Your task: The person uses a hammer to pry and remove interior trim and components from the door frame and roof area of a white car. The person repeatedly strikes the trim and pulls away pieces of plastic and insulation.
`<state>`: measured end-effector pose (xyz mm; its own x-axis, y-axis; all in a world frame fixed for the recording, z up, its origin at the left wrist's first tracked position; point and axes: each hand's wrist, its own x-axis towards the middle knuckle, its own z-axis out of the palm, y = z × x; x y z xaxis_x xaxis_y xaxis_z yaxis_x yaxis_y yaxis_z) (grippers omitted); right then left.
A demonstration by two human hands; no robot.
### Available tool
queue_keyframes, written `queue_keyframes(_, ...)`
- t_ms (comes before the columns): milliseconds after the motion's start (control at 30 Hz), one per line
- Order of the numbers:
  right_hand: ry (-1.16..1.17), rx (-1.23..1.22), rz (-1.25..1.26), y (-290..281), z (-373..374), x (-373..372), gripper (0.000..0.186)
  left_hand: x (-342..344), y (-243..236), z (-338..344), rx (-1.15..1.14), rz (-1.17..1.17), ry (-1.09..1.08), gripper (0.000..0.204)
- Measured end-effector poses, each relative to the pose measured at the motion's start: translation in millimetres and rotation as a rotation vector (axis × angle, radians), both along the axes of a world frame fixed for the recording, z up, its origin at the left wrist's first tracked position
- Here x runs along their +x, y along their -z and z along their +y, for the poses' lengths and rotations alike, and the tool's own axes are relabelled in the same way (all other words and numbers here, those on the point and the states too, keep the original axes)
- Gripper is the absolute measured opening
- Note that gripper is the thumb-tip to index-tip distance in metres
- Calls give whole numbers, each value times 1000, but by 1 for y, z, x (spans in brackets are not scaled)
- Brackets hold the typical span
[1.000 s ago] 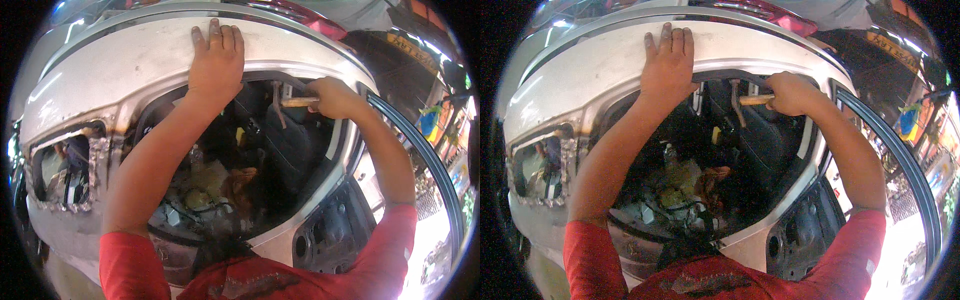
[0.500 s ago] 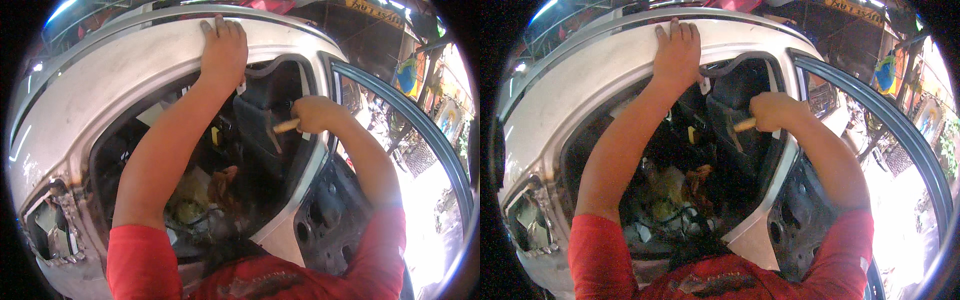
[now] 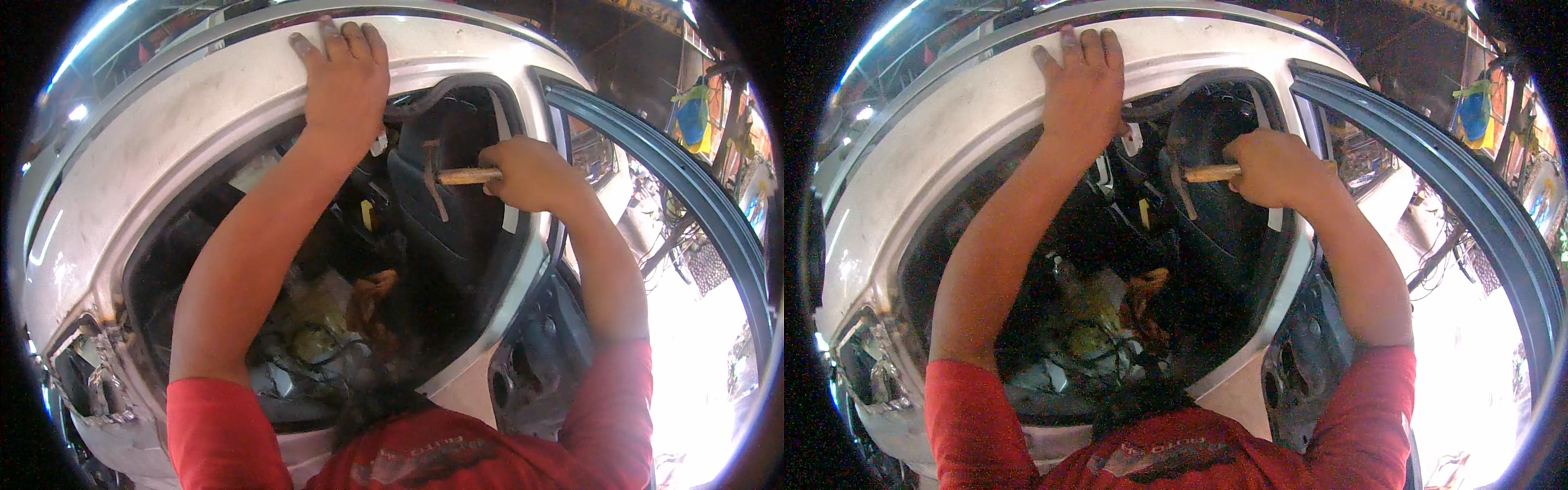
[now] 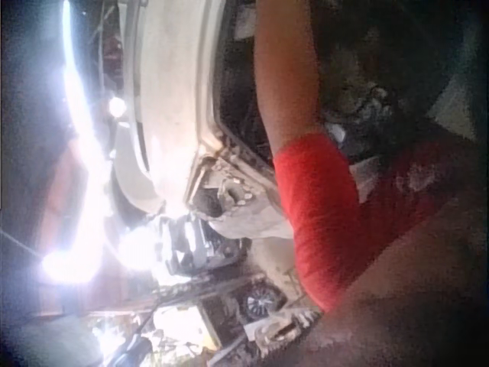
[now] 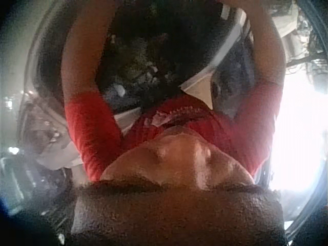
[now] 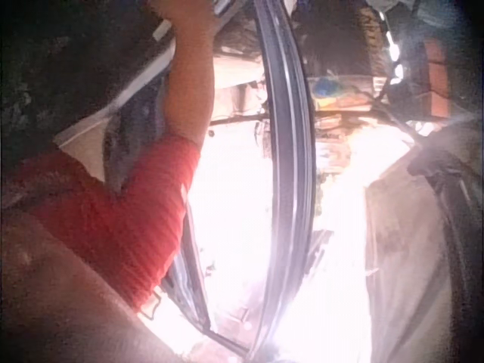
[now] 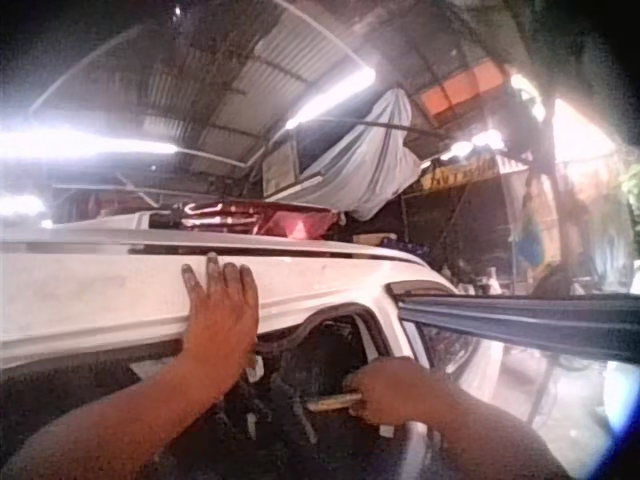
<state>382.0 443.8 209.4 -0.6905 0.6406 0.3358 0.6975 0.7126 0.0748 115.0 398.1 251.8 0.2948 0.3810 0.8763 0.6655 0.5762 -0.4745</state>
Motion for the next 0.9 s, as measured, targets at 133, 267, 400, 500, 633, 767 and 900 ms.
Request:
queue_keyframes(133,59,-70,-148,5,-5,-12,38,-2,3,27,21,64,47,64)
queue_keyframes(267,120,-122,-264,7,-8,-27,38,7,0,43,65,48,-22,58)
queue_keyframes(400,145,-95,-302,-4,-19,-29,37,9,-5,53,99,41,-37,52)
queue_keyframes(500,189,-129,-319,-9,-29,-28,36,6,-5,57,99,55,-16,51)
queue_keyframes(633,242,-140,-358,-10,-34,-29,36,11,-3,59,91,79,91,51)
queue_keyframes(767,190,-115,-375,-7,-39,-35,37,23,0,73,51,56,42,54)
queue_keyframes(900,171,-157,-389,7,-30,-34,37,36,-8,86,20,37,10,52)
